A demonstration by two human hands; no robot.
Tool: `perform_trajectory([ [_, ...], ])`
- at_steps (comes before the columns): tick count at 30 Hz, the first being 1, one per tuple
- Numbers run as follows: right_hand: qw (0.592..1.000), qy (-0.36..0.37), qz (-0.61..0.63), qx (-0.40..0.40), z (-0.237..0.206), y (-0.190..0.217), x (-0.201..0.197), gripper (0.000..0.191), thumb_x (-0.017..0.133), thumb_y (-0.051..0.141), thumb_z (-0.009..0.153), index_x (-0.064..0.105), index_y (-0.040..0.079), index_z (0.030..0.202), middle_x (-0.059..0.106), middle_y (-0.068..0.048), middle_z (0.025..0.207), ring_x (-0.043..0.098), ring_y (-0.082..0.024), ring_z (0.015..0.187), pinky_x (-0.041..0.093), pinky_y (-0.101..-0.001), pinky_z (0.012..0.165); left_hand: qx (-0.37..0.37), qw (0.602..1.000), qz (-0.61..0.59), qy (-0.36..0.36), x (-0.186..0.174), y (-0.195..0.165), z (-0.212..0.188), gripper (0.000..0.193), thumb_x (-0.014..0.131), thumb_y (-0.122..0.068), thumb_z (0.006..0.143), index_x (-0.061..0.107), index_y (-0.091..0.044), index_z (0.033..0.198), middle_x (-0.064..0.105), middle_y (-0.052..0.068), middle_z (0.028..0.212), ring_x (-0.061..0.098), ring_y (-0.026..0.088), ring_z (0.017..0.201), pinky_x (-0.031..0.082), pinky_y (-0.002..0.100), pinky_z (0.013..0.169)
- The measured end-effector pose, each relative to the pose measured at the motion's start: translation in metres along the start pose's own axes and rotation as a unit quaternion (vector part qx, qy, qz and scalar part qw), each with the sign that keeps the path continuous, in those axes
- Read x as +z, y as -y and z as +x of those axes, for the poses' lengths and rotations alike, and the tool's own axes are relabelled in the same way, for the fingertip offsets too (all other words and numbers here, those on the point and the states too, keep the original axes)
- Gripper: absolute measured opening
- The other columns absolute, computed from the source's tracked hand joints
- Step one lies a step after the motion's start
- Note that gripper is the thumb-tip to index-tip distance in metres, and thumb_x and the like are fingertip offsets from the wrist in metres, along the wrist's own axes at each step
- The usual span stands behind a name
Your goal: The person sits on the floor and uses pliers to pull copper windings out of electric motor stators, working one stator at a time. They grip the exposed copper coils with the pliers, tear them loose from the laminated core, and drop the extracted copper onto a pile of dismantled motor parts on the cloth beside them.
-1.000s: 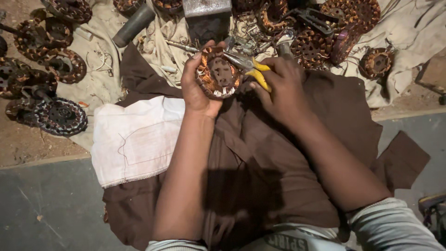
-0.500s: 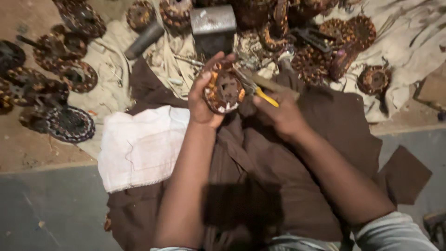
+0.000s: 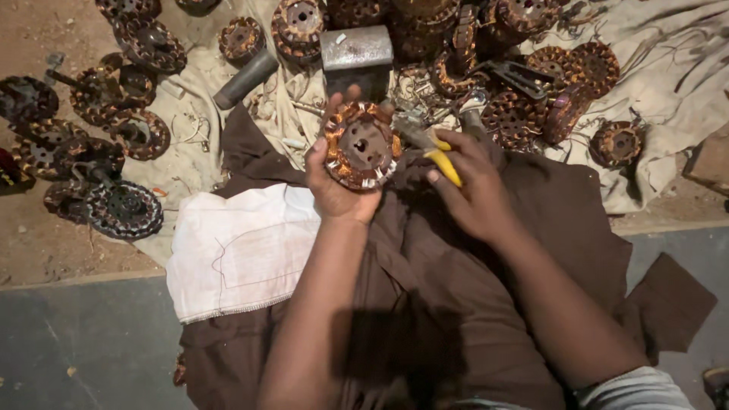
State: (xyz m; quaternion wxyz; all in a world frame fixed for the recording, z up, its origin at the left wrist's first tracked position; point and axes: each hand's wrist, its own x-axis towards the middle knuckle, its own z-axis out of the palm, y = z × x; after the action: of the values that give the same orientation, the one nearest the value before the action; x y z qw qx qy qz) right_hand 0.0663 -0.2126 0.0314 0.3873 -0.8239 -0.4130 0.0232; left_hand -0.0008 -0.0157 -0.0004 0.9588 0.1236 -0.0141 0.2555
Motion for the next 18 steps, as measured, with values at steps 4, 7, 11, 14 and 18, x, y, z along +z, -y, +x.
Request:
perform_trajectory([
  [4,0.99,-0.007,-0.138,-0.015,0.004,0.02,-0.005,0.038,0.074,0.016,0.092,0.067,0.002,0.126,0.05,-0.014,0.152,0.043,-0.041,0.14,0.031,-0.0524,0.117,0.027,0.999,0.038,-0.003,0.0,-0.005,0.002,0.061,0.062,-0.03,0.097,0.049,-0.008,0.152,0.049,0.012,0.159,0.058,0.038,0.136,0.047,0.05,0.119],
  [7,0.969,-0.001,-0.248,-0.022,0.004,0.03,-0.004,0.038,0.077,0.016,0.087,0.068,0.003,0.122,0.049,-0.013,0.152,0.042,-0.041,0.138,0.031,-0.0537,0.112,0.037,0.997,0.067,0.002,-0.001,-0.006,0.003,0.059,0.063,-0.024,0.097,0.048,-0.007,0.152,0.05,0.013,0.158,0.058,0.035,0.136,0.047,0.049,0.119],
  [11,0.969,-0.001,-0.247,-0.014,0.0,0.031,0.001,0.04,0.077,0.016,0.089,0.068,0.001,0.124,0.054,-0.013,0.144,0.049,-0.04,0.129,0.036,-0.0541,0.109,0.048,0.991,0.122,-0.006,-0.002,-0.005,0.003,0.058,0.065,-0.018,0.098,0.048,-0.005,0.152,0.05,0.014,0.155,0.057,0.028,0.136,0.046,0.043,0.12],
  [14,0.978,-0.009,-0.208,-0.01,0.002,0.028,0.007,0.036,0.078,0.017,0.092,0.068,0.001,0.123,0.056,-0.014,0.137,0.052,-0.039,0.121,0.042,-0.0526,0.104,0.054,0.99,0.128,-0.014,-0.003,-0.004,0.002,0.059,0.066,-0.018,0.097,0.048,-0.004,0.151,0.051,0.015,0.155,0.057,0.027,0.135,0.048,0.043,0.119],
  [18,0.966,-0.032,-0.255,-0.029,0.004,0.03,0.014,0.035,0.08,0.018,0.089,0.07,0.002,0.118,0.058,-0.013,0.129,0.054,-0.039,0.111,0.044,-0.0525,0.094,0.066,0.985,0.157,-0.019,-0.003,-0.004,0.003,0.06,0.068,-0.015,0.095,0.047,-0.004,0.151,0.052,0.014,0.155,0.058,0.027,0.133,0.05,0.043,0.116],
])
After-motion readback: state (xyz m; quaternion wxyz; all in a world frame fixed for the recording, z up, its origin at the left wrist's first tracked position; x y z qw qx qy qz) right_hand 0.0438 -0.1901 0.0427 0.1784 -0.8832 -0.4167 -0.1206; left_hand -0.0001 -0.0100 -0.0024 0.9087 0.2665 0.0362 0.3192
